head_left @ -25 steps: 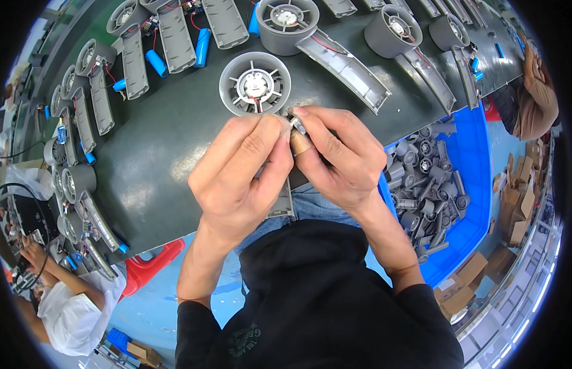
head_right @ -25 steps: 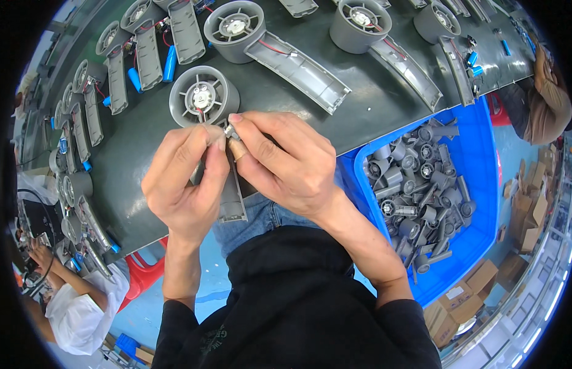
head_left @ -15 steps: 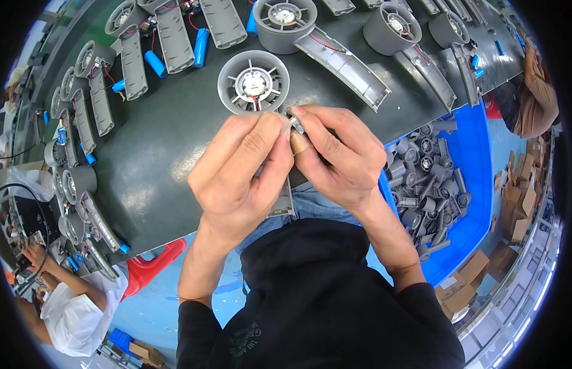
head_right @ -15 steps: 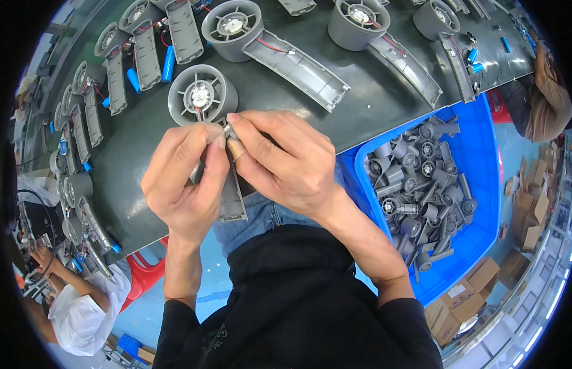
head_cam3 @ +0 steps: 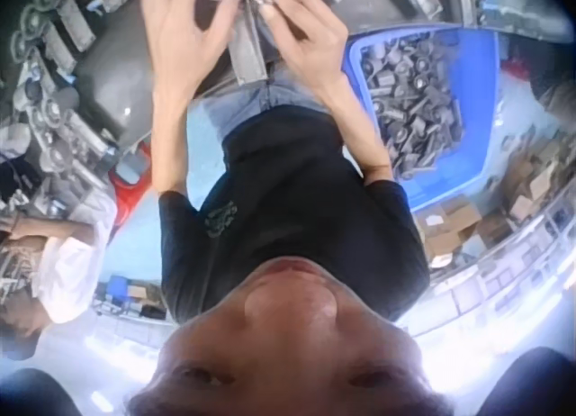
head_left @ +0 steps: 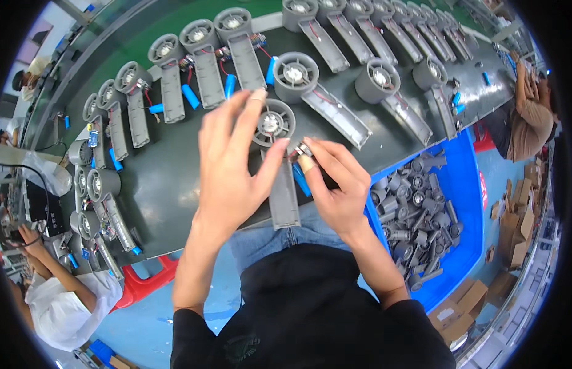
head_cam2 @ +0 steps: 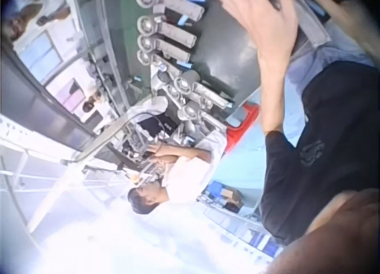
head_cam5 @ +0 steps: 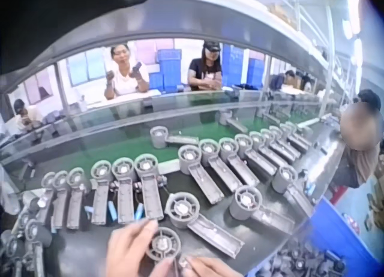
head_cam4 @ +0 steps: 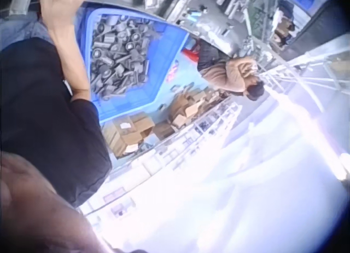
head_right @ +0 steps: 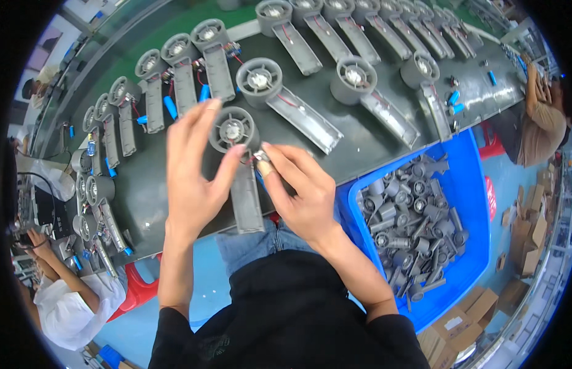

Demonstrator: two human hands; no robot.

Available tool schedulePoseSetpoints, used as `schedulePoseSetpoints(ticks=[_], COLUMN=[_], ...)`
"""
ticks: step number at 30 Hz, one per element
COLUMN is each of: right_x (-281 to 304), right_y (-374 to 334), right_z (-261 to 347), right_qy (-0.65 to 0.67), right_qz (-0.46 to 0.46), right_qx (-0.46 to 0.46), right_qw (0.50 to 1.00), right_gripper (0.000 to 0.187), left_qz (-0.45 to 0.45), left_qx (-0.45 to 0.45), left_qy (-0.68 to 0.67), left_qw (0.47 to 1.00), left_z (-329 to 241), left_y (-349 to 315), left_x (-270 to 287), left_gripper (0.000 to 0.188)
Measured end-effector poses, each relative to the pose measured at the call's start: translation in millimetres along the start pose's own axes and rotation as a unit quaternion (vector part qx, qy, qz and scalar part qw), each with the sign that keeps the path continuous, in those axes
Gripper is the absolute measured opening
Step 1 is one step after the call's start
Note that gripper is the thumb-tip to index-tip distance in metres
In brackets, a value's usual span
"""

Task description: Assembling small cylindrical electronic components into circular metal housings on a production line.

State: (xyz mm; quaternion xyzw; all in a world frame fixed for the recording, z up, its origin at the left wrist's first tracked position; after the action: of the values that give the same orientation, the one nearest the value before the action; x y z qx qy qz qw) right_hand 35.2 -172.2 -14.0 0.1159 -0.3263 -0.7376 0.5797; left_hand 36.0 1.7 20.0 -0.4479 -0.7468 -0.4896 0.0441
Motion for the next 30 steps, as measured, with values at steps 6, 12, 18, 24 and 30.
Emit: schedulePoseSetpoints(ticks=[6,12,18,24,30], right_x=[6.4,-22.1,-175.8,-322.6,-338.8], right_y=[10.3,107.7,244.3,279.8,264.8], right_z=[12.4,33.9,33.9,-35.4,-72.4], right_qy=[-0.022,0.059,0.141,0.102,-0.183], right_qz=[0.025,0.101,0.250,0.271,0.152], right_qx=[-0.024,0.007,-0.167,-0.220,0.029], right_qw=[0.999,0.993,0.943,0.931,0.971], right_gripper=[0.027,0.026,0.038,0.031,0.044], left_qz=[0.058,-0.102,-0.124,-0.049,0.033], left_qx=[0.027,-0.061,-0.002,0.032,0.109], left_qy=[-0.046,0.046,0.129,0.184,0.190], left_qw=[0.997,0.992,0.984,0.981,0.975], left_z=[-6.7,-7.9,105.1,246.9,339.9], left_y=[14.1,93.8,233.2,278.1,245.8], left_x=[9.3,44.6,49.4,27.1,-7.2], left_gripper=[0.065,0.060,0.063,0.068,0.052])
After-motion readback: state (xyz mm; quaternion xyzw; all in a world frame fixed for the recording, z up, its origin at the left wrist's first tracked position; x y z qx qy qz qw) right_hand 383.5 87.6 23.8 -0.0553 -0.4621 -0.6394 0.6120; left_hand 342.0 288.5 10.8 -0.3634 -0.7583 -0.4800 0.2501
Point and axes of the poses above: each hand's wrist, its own y-axis towards the middle knuckle, its own x-axis out of the back of the hand, z = x × y, the point moved 1 cm from there along y, towards the middle knuckle, and after that the axes turned 15 degrees about -z, right-handed, at the moved point
